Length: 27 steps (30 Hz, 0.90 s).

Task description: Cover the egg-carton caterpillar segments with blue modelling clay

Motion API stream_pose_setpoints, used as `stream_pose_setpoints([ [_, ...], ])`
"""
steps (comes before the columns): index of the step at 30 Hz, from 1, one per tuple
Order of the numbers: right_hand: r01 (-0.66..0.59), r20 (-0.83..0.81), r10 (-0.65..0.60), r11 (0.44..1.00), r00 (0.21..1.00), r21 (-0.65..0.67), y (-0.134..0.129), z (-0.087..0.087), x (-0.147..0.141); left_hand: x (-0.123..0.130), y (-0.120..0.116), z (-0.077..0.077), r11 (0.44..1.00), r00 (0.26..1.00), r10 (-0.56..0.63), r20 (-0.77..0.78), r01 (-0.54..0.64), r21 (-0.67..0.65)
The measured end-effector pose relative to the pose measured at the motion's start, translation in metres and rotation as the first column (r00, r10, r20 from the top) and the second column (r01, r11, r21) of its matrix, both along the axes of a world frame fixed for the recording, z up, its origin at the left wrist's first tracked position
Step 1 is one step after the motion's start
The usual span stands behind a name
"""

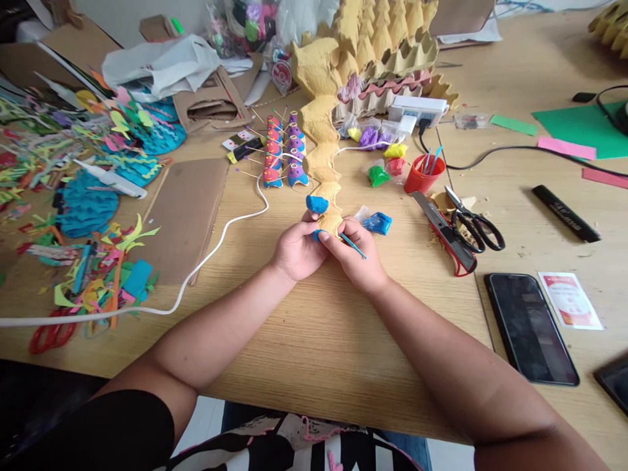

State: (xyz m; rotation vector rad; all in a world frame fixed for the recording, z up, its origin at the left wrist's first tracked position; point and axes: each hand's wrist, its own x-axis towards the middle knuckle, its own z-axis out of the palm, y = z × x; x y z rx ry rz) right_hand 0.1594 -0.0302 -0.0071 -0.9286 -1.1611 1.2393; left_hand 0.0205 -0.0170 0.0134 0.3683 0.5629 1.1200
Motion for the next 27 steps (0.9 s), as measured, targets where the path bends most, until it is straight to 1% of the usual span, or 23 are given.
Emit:
stream_pose_setpoints([
  [6, 0.000, -0.061, -0.003, 0.999, 0.998, -0.046, 0.003, -0.010, -0.001, 0.000, 0.001, -0.001, 1.000, 0.999, 0.007, -0.037, -0.008, -0.007],
  [10, -0.029, -0.108, 0.020, 0.996, 0.994, -0.079, 0.005, -0.014, -0.002, -0.001, 0.001, -0.002, 1.000, 0.999, 0.021, -0.050, -0.021, -0.004],
  [14, -0.081, -0.161, 0.062, 0.990, 0.985, -0.115, 0.006, -0.012, 0.001, -0.001, 0.001, -0.003, 1.000, 1.000, 0.021, -0.016, -0.020, 0.019],
  [17, -0.114, -0.183, 0.093, 0.987, 0.979, -0.110, 0.007, -0.011, 0.002, -0.001, 0.001, -0.002, 0.999, 0.999, 0.032, -0.025, -0.032, -0.012],
  [19, -0.110, -0.182, 0.088, 0.987, 0.979, -0.117, 0.007, -0.010, 0.002, 0.000, 0.001, -0.001, 0.999, 0.999, 0.039, -0.035, -0.040, -0.023],
  [23, -0.064, -0.172, 0.040, 0.989, 0.984, -0.136, 0.007, -0.011, 0.000, 0.001, 0.000, 0.000, 0.999, 0.998, 0.032, -0.057, -0.033, -0.013],
  [27, -0.068, -0.199, 0.035, 0.985, 0.979, -0.158, 0.007, -0.011, -0.001, 0.001, 0.000, -0.003, 0.999, 0.999, 0.015, -0.044, -0.013, 0.046],
])
